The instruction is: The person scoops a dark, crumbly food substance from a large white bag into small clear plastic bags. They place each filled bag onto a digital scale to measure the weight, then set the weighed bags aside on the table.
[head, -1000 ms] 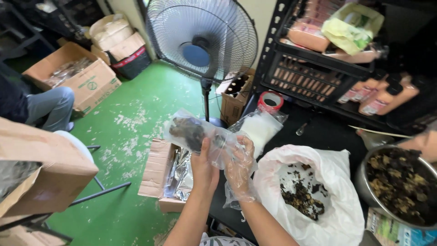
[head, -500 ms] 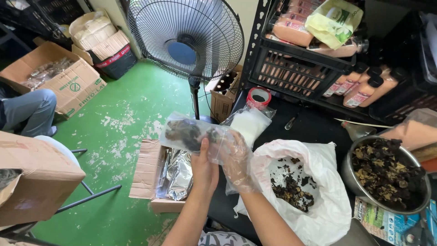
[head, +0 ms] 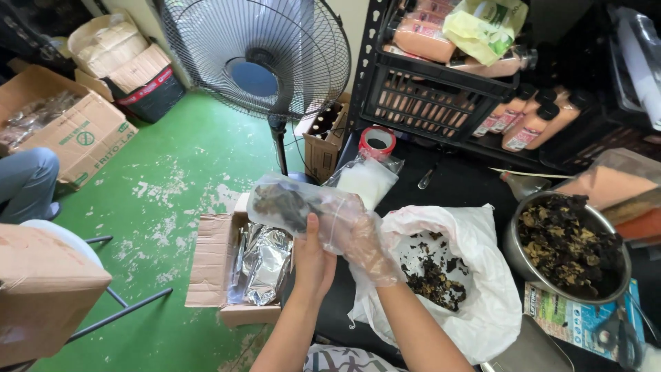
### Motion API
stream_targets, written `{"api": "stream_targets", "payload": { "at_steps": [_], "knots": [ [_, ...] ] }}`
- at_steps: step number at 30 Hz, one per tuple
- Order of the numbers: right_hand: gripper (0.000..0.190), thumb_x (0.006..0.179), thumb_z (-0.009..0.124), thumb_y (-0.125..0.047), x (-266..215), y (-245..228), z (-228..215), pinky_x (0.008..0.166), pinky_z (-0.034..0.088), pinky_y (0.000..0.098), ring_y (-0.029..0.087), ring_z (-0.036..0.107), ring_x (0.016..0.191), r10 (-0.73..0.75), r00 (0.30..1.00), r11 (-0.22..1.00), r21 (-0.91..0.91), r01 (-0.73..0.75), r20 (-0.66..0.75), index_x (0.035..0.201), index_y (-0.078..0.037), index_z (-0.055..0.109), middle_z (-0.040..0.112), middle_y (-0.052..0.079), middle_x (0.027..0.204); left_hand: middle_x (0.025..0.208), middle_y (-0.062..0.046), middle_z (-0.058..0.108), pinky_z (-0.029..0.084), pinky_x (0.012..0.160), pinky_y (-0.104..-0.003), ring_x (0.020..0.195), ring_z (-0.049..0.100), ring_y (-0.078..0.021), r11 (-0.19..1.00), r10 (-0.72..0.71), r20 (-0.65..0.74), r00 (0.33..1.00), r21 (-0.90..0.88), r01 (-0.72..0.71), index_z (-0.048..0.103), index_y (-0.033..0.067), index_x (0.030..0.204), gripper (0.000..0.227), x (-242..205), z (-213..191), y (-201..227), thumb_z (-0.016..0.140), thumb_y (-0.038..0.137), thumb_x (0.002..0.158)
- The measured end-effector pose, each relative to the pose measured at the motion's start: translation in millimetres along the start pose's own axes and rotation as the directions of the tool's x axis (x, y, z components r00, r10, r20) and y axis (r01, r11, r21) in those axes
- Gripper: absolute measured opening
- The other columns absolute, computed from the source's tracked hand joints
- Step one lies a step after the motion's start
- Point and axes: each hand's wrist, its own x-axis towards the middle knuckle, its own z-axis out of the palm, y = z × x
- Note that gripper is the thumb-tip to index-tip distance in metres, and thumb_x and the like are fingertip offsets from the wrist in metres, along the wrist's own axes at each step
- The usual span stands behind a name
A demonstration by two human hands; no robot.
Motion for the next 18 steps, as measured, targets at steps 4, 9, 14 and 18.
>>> {"api": "stream_targets", "payload": {
  "at_steps": [4, 9, 14, 18],
  "knots": [
    [0.034, 0.082, 0.078, -0.002, 9.2, -36.1, -36.2, 0.094, 0.05, 0.0287, 0.021, 0.068, 0.094, 0.101, 0.993, 0.994, 0.04, -0.103, 0.06, 0.115, 0.006, 0.073, 0.071, 0.018, 0.098, 0.141, -0.014, 0.061, 0.048, 0.111, -0.046, 0.129, 0.058, -0.029, 0.994, -0.049, 0.125, 0.991, 0.1, 0.037, 0.048, 0.0081, 0.148, 0.053, -5.0, 18.8, 17.4, 0.061, 0.017, 0.097],
    [0.054, 0.092, 0.067, -0.008, 26.0, -85.6, -83.2, 0.109, 0.049, 0.0353, 0.028, 0.062, 0.126, 0.165, 0.94, 0.74, 0.593, -0.318, 0.299, 0.144, 0.001, 0.054, 0.063, 0.018, 0.13, 0.145, -0.011, 0.058, 0.047, 0.112, -0.048, 0.132, 0.055, -0.0298, 0.999, -0.047, 0.191, 0.98, 0.022, 0.043, 0.047, 0.0116, 0.148, 0.053, 19.0, 6.7, 29.6, 0.061, 0.015, 0.097],
    [0.028, 0.097, 0.058, -0.001, 23.5, -94.5, -82.0, 0.101, 0.056, 0.0294, 0.027, 0.069, 0.114, 0.341, 0.885, 0.482, 0.749, -0.453, 0.316, 0.125, 0.003, 0.06, 0.068, 0.018, 0.12, 0.144, -0.009, 0.058, 0.048, 0.111, -0.049, 0.131, 0.055, -0.0267, 0.999, -0.025, 0.253, 0.967, 0.031, 0.017, 0.049, 0.0134, 0.146, 0.051, 40.0, -1.2, 10.4, 0.062, 0.011, 0.097],
    [0.029, 0.103, 0.051, -0.003, 34.4, -149.9, -65.4, 0.104, 0.053, 0.0249, 0.021, 0.065, 0.119, 0.225, 0.876, 0.266, 0.838, -0.477, 0.427, 0.131, 0.001, 0.056, 0.066, 0.014, 0.12, 0.142, -0.008, 0.059, 0.047, 0.111, -0.047, 0.131, 0.055, -0.0266, 1.0, -0.024, 0.27, 0.963, 0.007, 0.022, 0.049, 0.0124, 0.145, 0.048, 31.3, 22.2, 18.8, 0.061, 0.011, 0.098]
  ]
}}
